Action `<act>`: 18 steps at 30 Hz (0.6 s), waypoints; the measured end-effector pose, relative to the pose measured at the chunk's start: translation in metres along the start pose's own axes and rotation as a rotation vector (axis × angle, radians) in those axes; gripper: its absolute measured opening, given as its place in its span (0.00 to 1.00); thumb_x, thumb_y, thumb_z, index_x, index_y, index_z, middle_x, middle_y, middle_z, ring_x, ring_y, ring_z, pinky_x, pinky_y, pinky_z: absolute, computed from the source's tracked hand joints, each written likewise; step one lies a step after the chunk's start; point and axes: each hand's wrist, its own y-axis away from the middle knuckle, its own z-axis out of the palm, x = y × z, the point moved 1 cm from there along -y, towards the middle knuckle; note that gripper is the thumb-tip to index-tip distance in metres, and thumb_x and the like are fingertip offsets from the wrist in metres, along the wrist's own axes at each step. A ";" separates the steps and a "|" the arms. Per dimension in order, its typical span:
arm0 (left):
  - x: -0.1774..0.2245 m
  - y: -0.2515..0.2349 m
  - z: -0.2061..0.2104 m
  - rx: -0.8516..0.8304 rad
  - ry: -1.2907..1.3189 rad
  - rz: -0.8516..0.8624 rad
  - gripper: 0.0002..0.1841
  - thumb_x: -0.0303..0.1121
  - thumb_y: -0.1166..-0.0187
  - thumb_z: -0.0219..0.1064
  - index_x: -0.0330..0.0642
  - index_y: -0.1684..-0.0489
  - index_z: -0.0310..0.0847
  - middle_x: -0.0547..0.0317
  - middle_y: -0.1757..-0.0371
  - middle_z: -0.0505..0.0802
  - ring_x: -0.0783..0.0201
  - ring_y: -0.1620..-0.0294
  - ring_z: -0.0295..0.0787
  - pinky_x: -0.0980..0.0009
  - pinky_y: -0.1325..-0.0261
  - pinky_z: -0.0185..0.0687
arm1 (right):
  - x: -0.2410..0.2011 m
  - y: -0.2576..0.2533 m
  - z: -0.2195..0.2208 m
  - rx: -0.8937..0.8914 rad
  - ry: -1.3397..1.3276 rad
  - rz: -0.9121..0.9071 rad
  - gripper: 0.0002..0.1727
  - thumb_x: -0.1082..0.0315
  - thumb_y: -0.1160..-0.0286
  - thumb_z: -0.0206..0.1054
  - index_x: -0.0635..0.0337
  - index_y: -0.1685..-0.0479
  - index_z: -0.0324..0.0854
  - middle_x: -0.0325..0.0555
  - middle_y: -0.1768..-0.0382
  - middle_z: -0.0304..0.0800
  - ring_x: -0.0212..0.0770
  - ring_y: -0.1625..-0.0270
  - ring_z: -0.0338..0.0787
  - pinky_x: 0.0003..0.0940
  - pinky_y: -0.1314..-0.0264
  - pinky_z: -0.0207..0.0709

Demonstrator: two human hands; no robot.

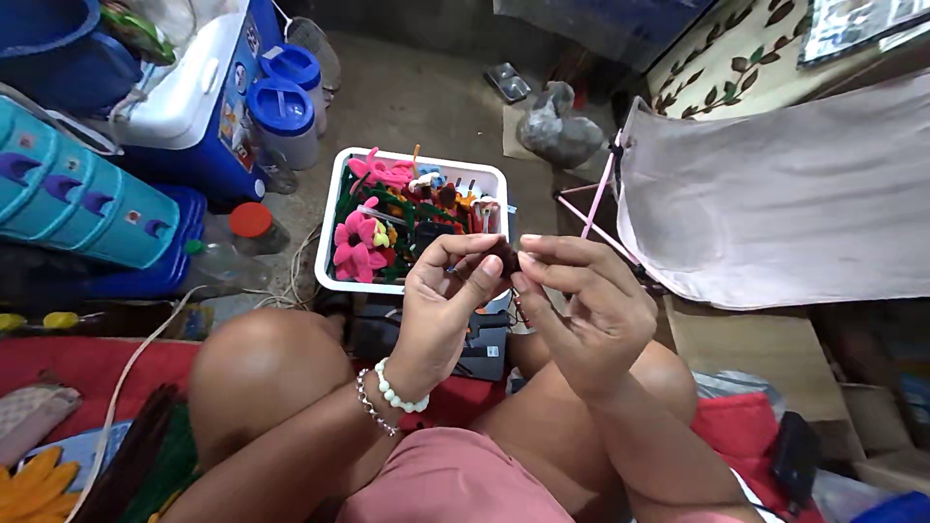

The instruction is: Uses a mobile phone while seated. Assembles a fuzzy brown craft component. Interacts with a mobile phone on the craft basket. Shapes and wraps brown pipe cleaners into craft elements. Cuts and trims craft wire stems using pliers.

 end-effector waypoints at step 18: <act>-0.003 0.003 0.008 0.068 -0.085 -0.008 0.09 0.21 0.24 0.71 0.44 0.52 0.83 0.54 0.48 0.92 0.67 0.53 0.92 0.71 0.47 0.91 | 0.004 -0.001 0.004 0.032 0.198 -0.152 0.12 0.72 0.37 0.81 0.61 0.59 0.84 0.47 0.48 0.92 0.36 0.40 0.90 0.27 0.37 0.85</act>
